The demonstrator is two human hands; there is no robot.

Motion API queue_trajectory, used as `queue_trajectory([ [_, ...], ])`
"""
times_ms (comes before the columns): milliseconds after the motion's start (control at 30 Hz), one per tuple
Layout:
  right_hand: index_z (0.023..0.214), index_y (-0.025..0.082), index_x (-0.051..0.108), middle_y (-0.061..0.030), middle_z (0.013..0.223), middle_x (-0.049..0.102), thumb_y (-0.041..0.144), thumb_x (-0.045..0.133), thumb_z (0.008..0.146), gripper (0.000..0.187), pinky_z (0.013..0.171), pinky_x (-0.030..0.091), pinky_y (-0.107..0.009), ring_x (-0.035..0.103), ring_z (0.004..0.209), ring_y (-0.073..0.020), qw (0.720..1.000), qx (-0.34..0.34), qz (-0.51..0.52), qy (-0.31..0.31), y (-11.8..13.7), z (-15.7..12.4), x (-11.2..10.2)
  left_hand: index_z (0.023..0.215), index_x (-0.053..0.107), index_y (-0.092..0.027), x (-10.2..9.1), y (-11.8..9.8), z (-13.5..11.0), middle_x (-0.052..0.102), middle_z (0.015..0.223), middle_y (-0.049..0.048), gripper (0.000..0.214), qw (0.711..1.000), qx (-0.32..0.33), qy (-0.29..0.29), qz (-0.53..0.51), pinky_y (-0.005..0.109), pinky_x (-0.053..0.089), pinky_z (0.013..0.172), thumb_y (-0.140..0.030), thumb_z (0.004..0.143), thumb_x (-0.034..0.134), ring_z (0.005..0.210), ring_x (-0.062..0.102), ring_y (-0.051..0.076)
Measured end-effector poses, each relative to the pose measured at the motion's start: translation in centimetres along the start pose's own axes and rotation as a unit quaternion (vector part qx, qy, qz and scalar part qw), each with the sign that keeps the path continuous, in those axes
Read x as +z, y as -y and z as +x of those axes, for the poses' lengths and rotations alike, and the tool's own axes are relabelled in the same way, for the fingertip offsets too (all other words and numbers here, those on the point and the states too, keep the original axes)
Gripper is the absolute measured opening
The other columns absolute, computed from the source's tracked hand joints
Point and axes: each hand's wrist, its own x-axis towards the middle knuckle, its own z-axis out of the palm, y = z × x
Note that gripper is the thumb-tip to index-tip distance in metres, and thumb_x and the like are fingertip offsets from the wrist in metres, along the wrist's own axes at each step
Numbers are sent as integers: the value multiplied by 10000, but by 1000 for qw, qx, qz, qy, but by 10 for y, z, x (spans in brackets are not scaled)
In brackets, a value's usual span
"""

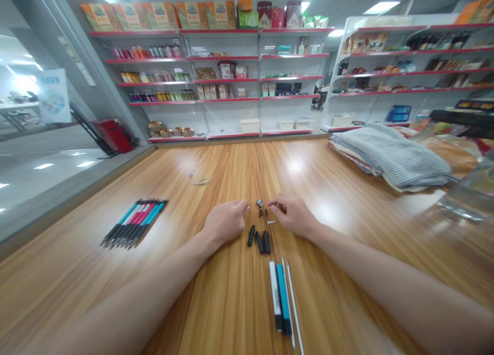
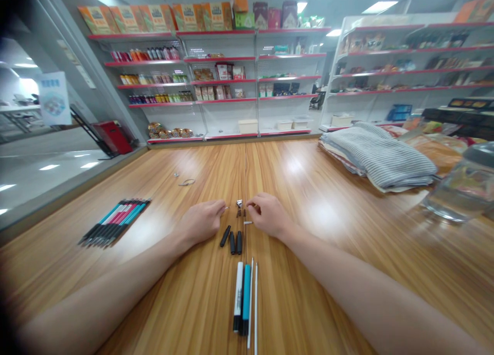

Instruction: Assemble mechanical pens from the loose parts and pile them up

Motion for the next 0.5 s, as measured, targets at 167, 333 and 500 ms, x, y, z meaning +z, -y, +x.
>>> queue_trajectory([
  [167,891,177,706,-27,799,686,203,529,835,187,659,453,-253,601,690,-135,996,71,58,-4,-10,7,1,862,525,-210,-1,2,-1,650,875,62,195,1000,19,-9,-1,293,396,672,-271,928,352,828,622,217],
  [333,838,177,713,-18,736,693,227,523,811,198,599,446,-247,617,652,-145,987,134,93,-11,-23,19,6,839,511,-212,-1,1,-3,651,865,56,174,1000,19,0,-9,288,393,644,-267,922,368,799,627,210],
  [500,819,182,709,-14,727,690,239,544,795,176,598,452,-247,623,652,-147,984,140,112,3,-27,24,8,824,507,-209,-3,-1,-4,651,850,53,174,1000,13,-4,-18,283,388,631,-264,921,375,781,627,203],
])
